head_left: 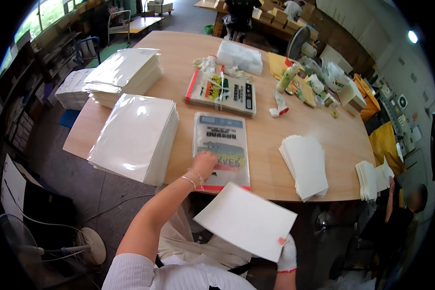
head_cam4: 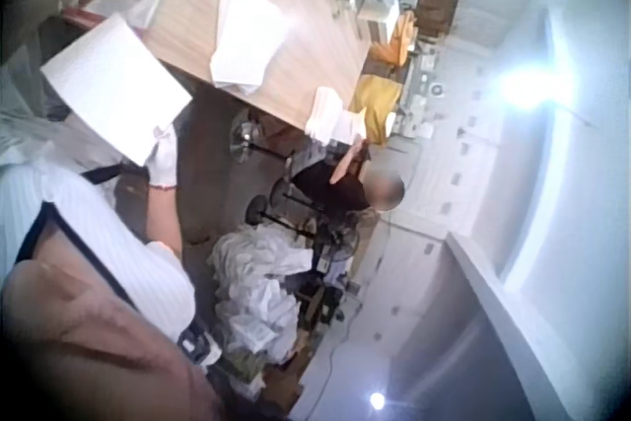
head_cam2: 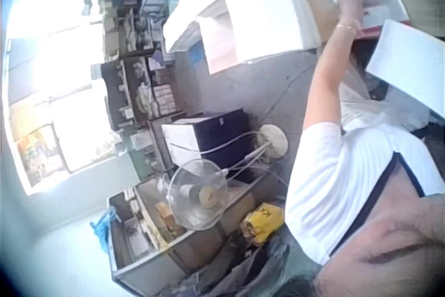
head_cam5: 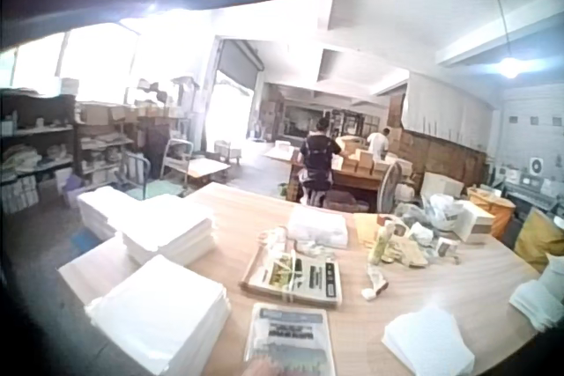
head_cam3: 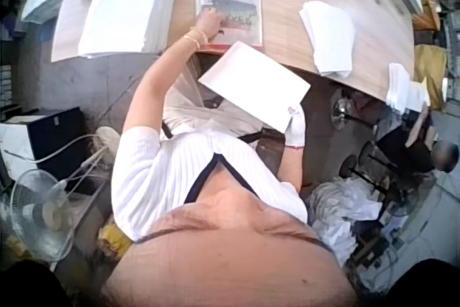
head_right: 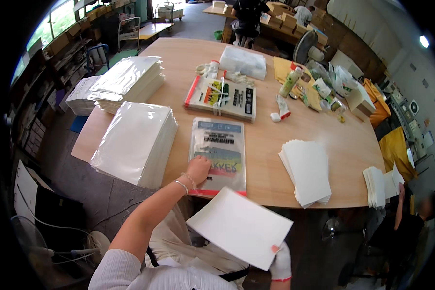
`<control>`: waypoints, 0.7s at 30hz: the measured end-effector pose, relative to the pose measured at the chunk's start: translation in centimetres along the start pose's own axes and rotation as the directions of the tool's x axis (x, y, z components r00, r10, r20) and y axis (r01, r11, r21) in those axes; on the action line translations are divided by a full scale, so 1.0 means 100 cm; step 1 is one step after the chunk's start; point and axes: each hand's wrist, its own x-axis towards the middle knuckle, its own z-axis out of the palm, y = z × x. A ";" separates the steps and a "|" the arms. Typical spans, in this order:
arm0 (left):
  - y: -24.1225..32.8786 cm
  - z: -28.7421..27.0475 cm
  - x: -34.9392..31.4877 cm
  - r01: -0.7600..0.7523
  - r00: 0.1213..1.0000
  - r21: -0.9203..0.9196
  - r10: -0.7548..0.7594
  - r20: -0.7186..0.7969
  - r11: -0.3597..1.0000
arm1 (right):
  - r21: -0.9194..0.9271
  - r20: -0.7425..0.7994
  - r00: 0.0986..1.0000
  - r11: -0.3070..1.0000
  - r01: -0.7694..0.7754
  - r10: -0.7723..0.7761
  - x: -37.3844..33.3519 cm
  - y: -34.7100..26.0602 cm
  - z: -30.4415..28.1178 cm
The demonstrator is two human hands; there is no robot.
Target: The person sits on the floor and repeatedly inserts white book covers into clear plastic sleeves. They pick up a cover, slide it into a sleeve, and place the sleeved item onto a stack on the table.
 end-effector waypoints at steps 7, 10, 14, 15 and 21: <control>-0.002 -0.028 -0.038 0.164 0.863 -0.199 -0.238 -0.446 0.966 | 0.332 -0.125 0.985 0.941 -0.071 0.119 0.011 0.058 0.019; 0.008 -0.065 -0.047 0.409 0.893 -0.678 -0.421 0.159 0.611 | 0.552 -0.047 0.982 0.824 -0.128 0.184 0.010 0.081 0.008; 0.000 -0.055 -0.048 0.180 0.959 -0.545 -0.270 -0.088 0.819 | 0.433 -0.172 0.977 0.900 -0.042 0.128 0.000 0.059 0.055; 0.002 -0.057 -0.050 0.142 0.963 -0.559 -0.244 -0.112 0.817 | 0.388 -0.161 0.984 0.922 -0.009 0.077 -0.002 0.055 0.062; 0.024 -0.061 -0.062 0.199 0.960 -0.736 -0.281 0.012 0.647 | 0.335 -0.244 0.967 0.942 0.016 0.070 -0.006 0.051 0.079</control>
